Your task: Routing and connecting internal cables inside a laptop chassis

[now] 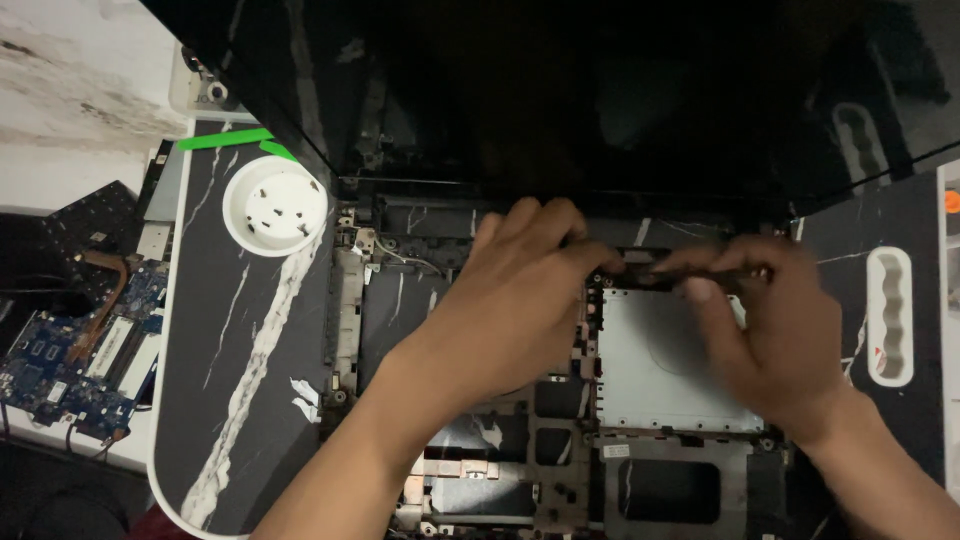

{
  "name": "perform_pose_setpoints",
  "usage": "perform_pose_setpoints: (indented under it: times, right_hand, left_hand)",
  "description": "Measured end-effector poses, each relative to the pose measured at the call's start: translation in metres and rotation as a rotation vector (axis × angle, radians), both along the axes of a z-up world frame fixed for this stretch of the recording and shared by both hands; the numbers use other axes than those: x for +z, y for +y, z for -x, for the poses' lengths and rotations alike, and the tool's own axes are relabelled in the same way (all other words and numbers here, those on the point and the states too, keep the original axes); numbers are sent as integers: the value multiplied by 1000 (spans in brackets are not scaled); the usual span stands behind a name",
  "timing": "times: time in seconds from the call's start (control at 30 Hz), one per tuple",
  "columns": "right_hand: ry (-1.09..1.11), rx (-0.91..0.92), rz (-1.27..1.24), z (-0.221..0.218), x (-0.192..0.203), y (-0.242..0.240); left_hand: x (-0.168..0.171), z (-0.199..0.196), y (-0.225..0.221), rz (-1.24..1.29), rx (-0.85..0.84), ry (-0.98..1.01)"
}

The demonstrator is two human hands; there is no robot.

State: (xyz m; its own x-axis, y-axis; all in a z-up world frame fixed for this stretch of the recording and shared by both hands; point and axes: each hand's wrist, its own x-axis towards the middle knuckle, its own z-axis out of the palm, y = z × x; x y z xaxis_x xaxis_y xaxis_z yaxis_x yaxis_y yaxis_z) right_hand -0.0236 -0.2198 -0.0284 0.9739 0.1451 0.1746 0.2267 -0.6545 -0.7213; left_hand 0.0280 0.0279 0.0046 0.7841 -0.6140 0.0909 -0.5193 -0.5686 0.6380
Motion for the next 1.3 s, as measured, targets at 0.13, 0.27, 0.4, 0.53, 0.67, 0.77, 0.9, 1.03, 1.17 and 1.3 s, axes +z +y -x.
perform_pose_setpoints:
  times: [0.13,0.27,0.4,0.53,0.67,0.77,0.9,1.03,1.17,1.3]
  right_hand:
    - [-88,-75,241,8,-14,-8]
    - [53,14,53,3,-5,-2]
    - [-12,20,130,-2,5,3]
    - [-74,74,-61,3,-8,-4]
    - [-80,73,-6,-2,-3,-4]
    - [-77,77,61,2,-1,-1]
    - [-48,46,63,6,-4,-5]
    - [-91,47,137,4,4,4]
    - [-61,81,-11,4,0,1]
    - [-33,127,-122,1,6,4]
  left_hand:
    - [3,1,3,-31,-14,30]
    - [5,5,2,-71,50,-136]
    - [1,8,-5,-150,77,-203]
    - [8,6,-8,-207,71,-206]
    - [8,7,-10,-218,74,-192]
    - [8,10,-14,-214,87,-213]
    - [18,10,-12,-217,109,-19]
    - [24,7,-7,-156,70,8]
    - [29,5,-9,-190,65,101]
    - [38,8,-2,-97,69,132]
